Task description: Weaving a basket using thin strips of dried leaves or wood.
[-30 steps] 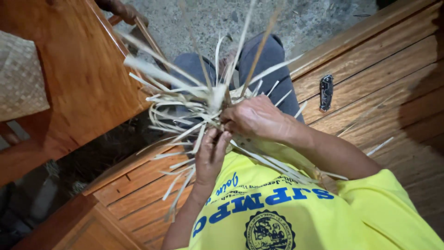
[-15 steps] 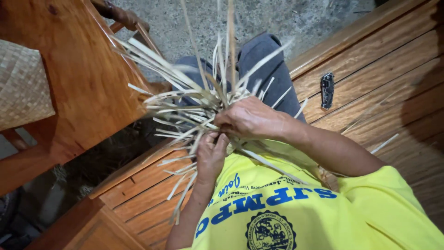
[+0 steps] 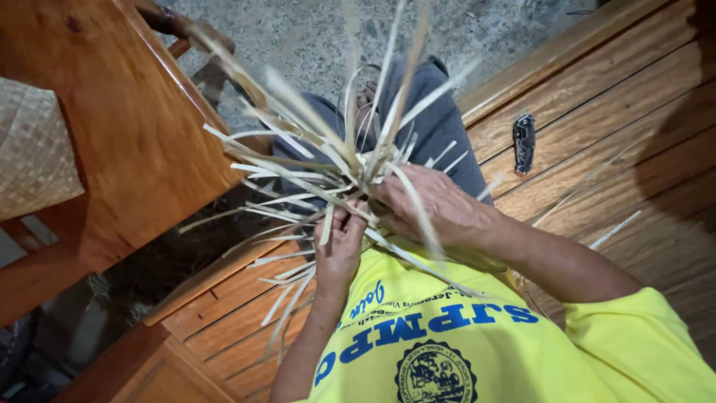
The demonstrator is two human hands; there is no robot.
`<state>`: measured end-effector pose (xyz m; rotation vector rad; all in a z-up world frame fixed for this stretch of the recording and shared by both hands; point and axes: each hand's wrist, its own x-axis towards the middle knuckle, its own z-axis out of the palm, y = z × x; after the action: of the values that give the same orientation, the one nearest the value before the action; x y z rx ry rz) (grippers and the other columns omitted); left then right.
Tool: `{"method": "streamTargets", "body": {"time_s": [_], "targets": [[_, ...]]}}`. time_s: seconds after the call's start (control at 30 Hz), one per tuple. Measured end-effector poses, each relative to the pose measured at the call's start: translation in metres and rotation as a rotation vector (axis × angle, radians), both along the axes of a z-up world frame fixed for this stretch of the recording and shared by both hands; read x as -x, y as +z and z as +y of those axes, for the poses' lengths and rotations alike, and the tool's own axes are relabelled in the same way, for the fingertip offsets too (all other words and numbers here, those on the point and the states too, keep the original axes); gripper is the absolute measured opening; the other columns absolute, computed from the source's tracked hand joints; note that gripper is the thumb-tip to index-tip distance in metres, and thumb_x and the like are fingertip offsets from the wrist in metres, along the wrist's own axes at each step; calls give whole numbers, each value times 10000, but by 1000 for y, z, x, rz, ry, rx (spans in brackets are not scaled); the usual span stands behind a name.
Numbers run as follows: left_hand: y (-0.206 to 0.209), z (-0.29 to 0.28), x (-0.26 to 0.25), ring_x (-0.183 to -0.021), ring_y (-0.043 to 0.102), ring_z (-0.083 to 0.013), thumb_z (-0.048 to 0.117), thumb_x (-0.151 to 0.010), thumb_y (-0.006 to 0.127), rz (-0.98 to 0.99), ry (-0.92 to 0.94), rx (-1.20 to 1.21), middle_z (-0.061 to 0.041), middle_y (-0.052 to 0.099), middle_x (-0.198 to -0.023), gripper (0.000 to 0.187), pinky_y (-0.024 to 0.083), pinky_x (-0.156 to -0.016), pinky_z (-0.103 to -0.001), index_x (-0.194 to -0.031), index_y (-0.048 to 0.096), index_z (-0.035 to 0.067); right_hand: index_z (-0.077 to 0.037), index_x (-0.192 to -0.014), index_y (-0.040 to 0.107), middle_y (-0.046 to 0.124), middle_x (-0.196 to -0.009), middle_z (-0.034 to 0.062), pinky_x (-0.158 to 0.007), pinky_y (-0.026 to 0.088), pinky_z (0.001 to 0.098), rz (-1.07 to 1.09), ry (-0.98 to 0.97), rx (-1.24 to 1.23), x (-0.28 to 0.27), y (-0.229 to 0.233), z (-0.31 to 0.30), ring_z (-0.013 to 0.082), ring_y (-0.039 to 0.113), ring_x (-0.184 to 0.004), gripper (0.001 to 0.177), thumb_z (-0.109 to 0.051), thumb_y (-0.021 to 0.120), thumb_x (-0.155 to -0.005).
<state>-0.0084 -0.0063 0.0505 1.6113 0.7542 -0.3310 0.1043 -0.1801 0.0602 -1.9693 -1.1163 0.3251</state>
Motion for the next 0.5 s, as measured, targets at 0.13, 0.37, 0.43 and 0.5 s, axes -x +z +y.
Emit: {"method": "streamTargets", "body": {"time_s": [0.13,0.37,0.43,0.5], "targets": [[8,2,3,-886,708,-220,182,-939,695,47,-17,-47,-180,766,-930,205,568,-861,-406,-1064,764,35,-81,-898,591,562,-794,120,-709,533,458,-129,-12,-16,6,-18,0,344,609,-771,201,-274,637,-938],[8,6,5,-1009,726,-377,288,-984,611,235,-177,-126,-217,758,-1017,284,544,-930,-484,-1055,745,47,-76,-920,567,534,-738,89,-702,535,449,24,-19,-66,9,-22,0,335,599,-777,78,-154,578,-919],[-18,6,10,-1065,711,-366,320,-970,650,190,-176,-118,-195,757,-1060,283,540,-952,-484,-1085,753,83,-96,-907,564,526,-763,65,-709,530,428,-47,21,-62,3,-23,1,316,586,-787,124,-211,557,-952],[-28,9,12,-1121,696,-356,352,-955,690,146,-170,-112,-174,756,-1102,291,536,-974,-484,-1116,762,120,-116,-893,561,518,-787,42,-716,525,406,-117,66,-61,-4,-15,1,297,574,-796,179,-268,537,-984]]}}
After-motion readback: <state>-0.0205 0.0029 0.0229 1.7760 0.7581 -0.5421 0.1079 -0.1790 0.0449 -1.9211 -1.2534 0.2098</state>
